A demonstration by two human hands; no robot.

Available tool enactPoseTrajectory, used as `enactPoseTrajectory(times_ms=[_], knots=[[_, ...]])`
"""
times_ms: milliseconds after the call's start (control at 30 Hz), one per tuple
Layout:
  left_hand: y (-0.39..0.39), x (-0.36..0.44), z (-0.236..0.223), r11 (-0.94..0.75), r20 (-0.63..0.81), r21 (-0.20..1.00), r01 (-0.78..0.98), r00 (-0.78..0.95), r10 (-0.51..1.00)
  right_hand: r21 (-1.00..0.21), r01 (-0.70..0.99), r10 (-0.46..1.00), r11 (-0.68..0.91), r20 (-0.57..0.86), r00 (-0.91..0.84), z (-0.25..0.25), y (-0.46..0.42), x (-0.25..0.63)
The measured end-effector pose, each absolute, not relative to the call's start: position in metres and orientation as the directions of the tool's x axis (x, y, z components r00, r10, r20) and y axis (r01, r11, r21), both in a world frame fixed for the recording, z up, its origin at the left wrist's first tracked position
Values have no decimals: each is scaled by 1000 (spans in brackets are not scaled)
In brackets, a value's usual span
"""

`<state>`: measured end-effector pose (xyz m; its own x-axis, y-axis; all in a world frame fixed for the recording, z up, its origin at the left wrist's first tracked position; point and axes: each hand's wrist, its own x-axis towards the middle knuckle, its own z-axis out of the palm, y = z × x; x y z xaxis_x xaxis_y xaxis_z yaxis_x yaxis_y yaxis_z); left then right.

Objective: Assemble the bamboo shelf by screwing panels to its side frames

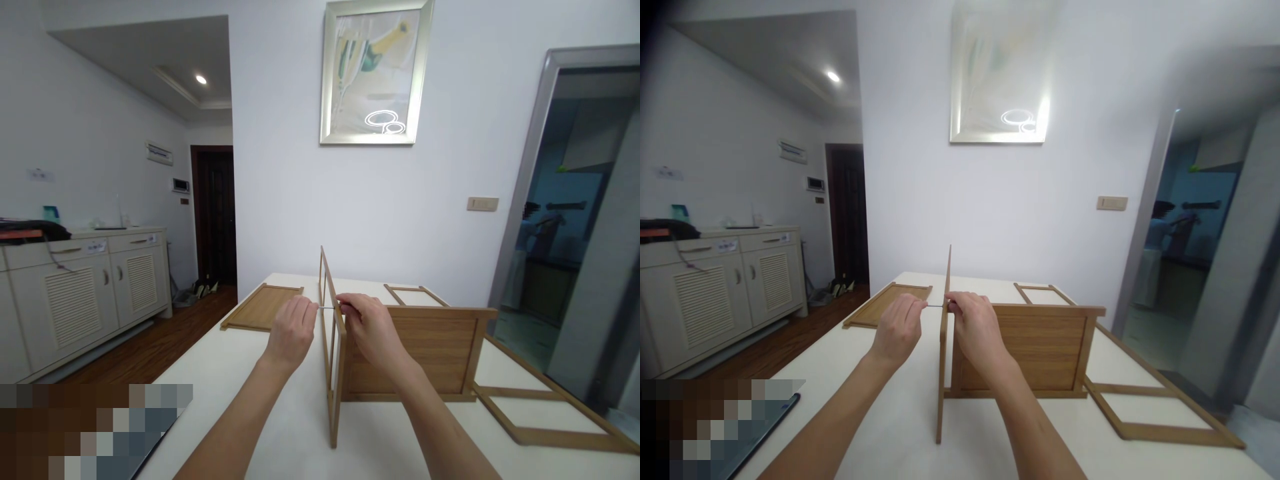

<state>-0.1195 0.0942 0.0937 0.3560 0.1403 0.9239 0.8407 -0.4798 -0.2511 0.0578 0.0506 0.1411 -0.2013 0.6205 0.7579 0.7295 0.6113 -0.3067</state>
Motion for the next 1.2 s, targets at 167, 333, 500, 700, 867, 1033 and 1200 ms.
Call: enactPoseTrajectory(times_ms=[167, 333, 500, 700, 867, 1033, 1200], knots=[[93, -119, 96, -478, 931, -265, 838, 351, 99, -319, 732, 635, 602, 748, -196, 143, 50, 58], [90, -118, 101, -555, 955, -152, 818, 267, 132, -315, 727, 631, 610, 748, -205, 141, 51, 59], [88, -121, 106, -644, 947, -74, 761, 257, 195, -307, 724, 630, 618, 744, -223, 141, 50, 60], [87, -129, 109, -735, 919, 29, 678, 271, 286, -308, 728, 637, 612, 738, -223, 143, 49, 59], [84, -135, 116, -768, 868, 91, 634, 328, 373, -300, 727, 633, 618, 738, -234, 144, 47, 58], [85, -134, 114, -742, 885, 27, 670, 329, 329, -278, 729, 610, 626, 756, -236, 142, 48, 59], [90, -134, 100, -693, 944, -25, 720, 245, 221, -155, 737, 383, 658, 912, -151, 136, 41, 59]])
